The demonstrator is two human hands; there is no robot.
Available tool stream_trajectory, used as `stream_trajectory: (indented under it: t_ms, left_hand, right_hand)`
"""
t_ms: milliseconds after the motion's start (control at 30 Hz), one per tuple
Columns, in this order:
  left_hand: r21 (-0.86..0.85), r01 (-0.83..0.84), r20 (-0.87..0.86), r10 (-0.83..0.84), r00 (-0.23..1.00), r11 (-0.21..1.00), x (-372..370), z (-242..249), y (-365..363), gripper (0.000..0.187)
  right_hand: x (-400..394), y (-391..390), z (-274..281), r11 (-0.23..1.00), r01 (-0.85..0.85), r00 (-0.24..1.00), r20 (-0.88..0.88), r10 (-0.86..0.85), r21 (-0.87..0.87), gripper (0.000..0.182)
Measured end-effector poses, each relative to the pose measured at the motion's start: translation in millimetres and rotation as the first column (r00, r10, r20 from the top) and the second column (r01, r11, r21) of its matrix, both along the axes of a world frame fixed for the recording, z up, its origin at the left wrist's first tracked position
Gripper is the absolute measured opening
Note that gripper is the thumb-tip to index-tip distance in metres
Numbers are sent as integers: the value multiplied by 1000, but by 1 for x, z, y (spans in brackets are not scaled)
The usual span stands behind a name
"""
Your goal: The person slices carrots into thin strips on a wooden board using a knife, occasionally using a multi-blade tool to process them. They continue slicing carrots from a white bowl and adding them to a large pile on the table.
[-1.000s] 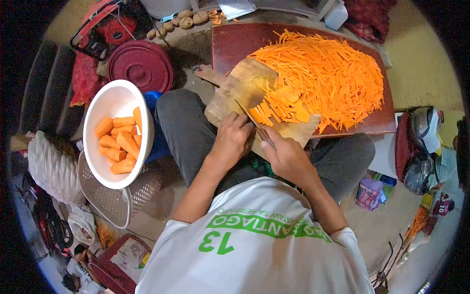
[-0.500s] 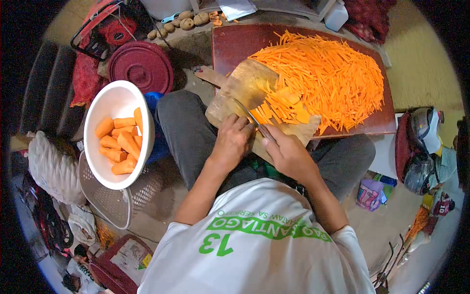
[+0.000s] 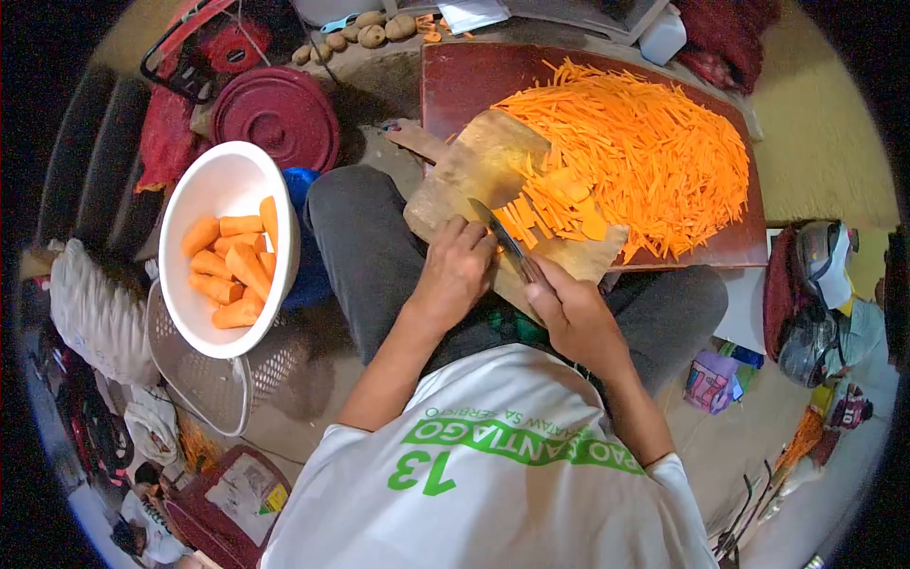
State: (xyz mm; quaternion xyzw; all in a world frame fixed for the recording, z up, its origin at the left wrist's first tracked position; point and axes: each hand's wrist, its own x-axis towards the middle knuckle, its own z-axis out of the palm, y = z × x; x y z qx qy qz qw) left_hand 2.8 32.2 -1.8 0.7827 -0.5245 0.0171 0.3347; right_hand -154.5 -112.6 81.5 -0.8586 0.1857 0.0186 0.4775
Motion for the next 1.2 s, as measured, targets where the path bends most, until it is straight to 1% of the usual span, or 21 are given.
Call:
stream_trajectory:
  t_ms: [33,133,167,233,267,333,367,433,533,633,733,833,867,933,1033,1133,1200]
  left_hand:
    - [1,-1,8,1,1000,1000,0,0,0,21]
    - [46,6,13,-6,1000,999,-1,-2,0,25]
    - [67,5,14,-6,1000,998,0,-2,0,26]
    - [110,12,-15,-10,1000,994,0,1,1,40]
    - [133,14,-28,-10,1000,991,1,2,3,46]
    - [58,10,-5,-10,1000,998,2,2,3,40]
    - [20,6,2,-6,1000,1000,1,1,3,37]
    - [38,-8,-9,8,1000,999,0,2,3,35]
    - [56,-6,-12,7,1000,998,0,1,1,32]
    - [63,2,-5,-2,1000,998,1,4,1,29]
    - [45,1,21,-2,1000,999,2,4,1,28]
    - [12,-8,47,7,999,1000,0,2,1,29]
    - [-2,-4,60,4,998,1000,1,3,1,29]
    - [30,-10,56,9,998,1000,1,2,0,29]
    - [43,-17,48,15,999,999,0,4,1,28]
    - [28,-18,31,17,999,999,1,4,-1,28]
    - [33,-24,30,23,999,999,-1,2,1,28]
  right_hand:
    - [-4,2,-4,999,17,999,32,-16,-33,38]
    - [8,9,-14,997,44,999,28,-43,-56,39]
    - [14,5,-13,999,27,1000,-9,-27,-39,39]
    - [28,-1,-8,1000,-15,997,-79,16,4,39]
    - [26,-1,-3,1000,6,998,-64,-4,19,38]
    - [16,1,6,998,35,998,-46,-33,52,38]
    - [10,2,4,999,33,999,-13,-32,29,38]
    - [-1,5,-3,999,39,998,53,-39,-15,38]
    - [12,8,-12,998,32,999,14,-31,-47,38]
    - [28,-2,-11,999,-30,997,-74,32,26,43]
    - [20,3,8,996,16,997,-73,-10,85,42]
    - [7,7,8,997,40,997,-67,-36,72,44]
    - [8,7,2,998,35,999,-26,-33,56,43]
    - [16,6,-11,999,28,997,65,-29,19,40]
    - [24,3,-5,999,4,999,-39,-3,35,40]
    - [14,5,-2,994,44,999,2,-44,96,43]
    - [12,6,-5,997,29,999,19,-31,77,39]
